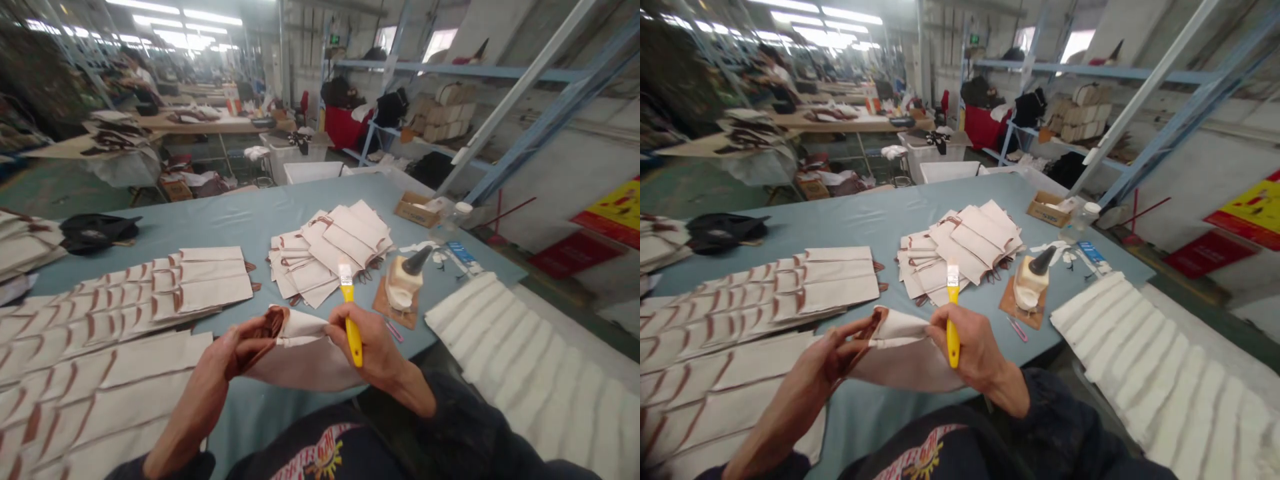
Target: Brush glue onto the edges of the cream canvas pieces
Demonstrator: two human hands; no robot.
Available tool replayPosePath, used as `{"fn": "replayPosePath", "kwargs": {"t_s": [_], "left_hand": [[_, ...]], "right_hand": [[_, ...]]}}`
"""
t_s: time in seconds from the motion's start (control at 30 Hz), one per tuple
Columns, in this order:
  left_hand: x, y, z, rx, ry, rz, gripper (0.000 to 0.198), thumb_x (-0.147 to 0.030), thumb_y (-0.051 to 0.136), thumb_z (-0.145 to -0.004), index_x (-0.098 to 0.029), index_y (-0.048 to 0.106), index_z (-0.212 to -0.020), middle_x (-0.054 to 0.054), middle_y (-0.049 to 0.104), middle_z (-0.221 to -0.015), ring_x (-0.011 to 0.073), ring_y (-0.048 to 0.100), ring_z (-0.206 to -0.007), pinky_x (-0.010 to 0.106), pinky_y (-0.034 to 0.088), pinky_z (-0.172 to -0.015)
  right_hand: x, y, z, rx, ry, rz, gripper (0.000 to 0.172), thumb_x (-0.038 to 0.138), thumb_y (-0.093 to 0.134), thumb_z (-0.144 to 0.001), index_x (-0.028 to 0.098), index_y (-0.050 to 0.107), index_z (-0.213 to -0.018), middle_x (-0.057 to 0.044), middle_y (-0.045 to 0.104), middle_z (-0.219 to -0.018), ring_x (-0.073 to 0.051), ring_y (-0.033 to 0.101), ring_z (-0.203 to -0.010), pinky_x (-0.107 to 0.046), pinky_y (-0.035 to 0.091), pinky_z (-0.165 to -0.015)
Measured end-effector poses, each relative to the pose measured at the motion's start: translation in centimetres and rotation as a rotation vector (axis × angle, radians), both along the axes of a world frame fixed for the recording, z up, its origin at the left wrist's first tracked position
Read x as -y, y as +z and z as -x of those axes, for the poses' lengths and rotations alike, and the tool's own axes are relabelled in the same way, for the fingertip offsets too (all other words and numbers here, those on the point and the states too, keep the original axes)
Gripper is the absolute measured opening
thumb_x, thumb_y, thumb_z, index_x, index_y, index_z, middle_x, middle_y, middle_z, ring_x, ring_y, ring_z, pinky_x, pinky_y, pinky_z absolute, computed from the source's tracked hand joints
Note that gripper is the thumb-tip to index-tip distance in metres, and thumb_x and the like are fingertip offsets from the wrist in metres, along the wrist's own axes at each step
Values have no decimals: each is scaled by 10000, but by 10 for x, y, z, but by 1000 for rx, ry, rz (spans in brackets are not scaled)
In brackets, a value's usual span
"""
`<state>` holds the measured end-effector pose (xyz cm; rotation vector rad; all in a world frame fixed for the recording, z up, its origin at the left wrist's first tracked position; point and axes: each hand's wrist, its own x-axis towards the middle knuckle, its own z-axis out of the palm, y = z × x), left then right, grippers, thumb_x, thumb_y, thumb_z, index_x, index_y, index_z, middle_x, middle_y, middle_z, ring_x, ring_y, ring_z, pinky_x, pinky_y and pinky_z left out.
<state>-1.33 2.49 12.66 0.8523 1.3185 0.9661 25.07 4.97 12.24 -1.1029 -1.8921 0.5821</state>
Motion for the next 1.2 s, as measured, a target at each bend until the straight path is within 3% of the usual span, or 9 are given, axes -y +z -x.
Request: {"fn": "replayPosePath", "kwargs": {"t_s": [0.13,0.3,0.4,0.5,0.63,0.73,0.93,1.07,1.2], "left_hand": [[21,5,0,-314,21,-199,454,-608,749,-821,-233,739,-1075,80,835,-992,302,739,-979,339,554,-877],[18,7,-15,-459,-252,-368,229,-433,728,-856,-214,731,-787,10,688,-723,201,599,-689,254,472,-660],[12,7,-21,-372,-344,-355,301,-456,638,-928,-200,762,-830,22,688,-745,214,595,-732,256,467,-672],[9,11,-24,-248,-351,-291,354,-511,661,-913,-186,795,-873,49,733,-819,245,633,-808,275,503,-737],[9,18,-23,-64,-275,-116,392,-545,739,-865,-179,821,-978,61,782,-890,249,663,-811,298,537,-757],[8,24,-22,88,-209,28,412,-530,798,-816,-194,818,-1053,49,783,-869,232,665,-751,299,546,-708],[4,30,-21,164,-164,115,440,-497,856,-752,-204,811,-1077,38,748,-810,200,637,-672,267,527,-607],[2,26,-21,113,-193,78,417,-460,820,-788,-202,804,-1116,29,713,-776,189,617,-665,263,531,-620],[4,24,-23,96,-199,73,448,-451,803,-793,-191,793,-1156,30,717,-783,182,615,-654,267,548,-632]], "right_hand": [[9,9,0,-77,9,147,151,329,645,-968,220,601,-875,25,659,-690,-124,570,-566,-235,441,-566],[8,9,0,-47,92,255,178,350,619,-981,214,586,-871,36,622,-693,-118,547,-588,-236,420,-583],[1,2,-1,18,125,277,177,372,622,-983,212,608,-909,37,618,-696,-124,556,-606,-243,406,-589],[-5,-4,-7,-28,16,278,213,415,637,-974,212,637,-1039,59,579,-648,-119,510,-550,-247,388,-561],[-1,7,-19,-508,-123,241,471,649,478,-1020,217,624,-1138,76,541,-562,-112,428,-452,-238,364,-479],[7,24,-22,-753,-155,246,612,774,408,-985,231,665,-1098,118,350,-441,-99,270,-367,-226,255,-403],[12,45,0,-810,-115,207,475,645,617,-964,208,683,-789,70,448,-525,-59,311,-371,-211,232,-364],[5,44,19,-778,-13,154,418,576,632,-983,216,667,-775,103,342,-479,-60,259,-354,-196,208,-338],[-5,32,31,-652,105,145,363,538,610,-1004,220,695,-850,86,393,-510,-89,329,-390,-231,317,-371]]}}
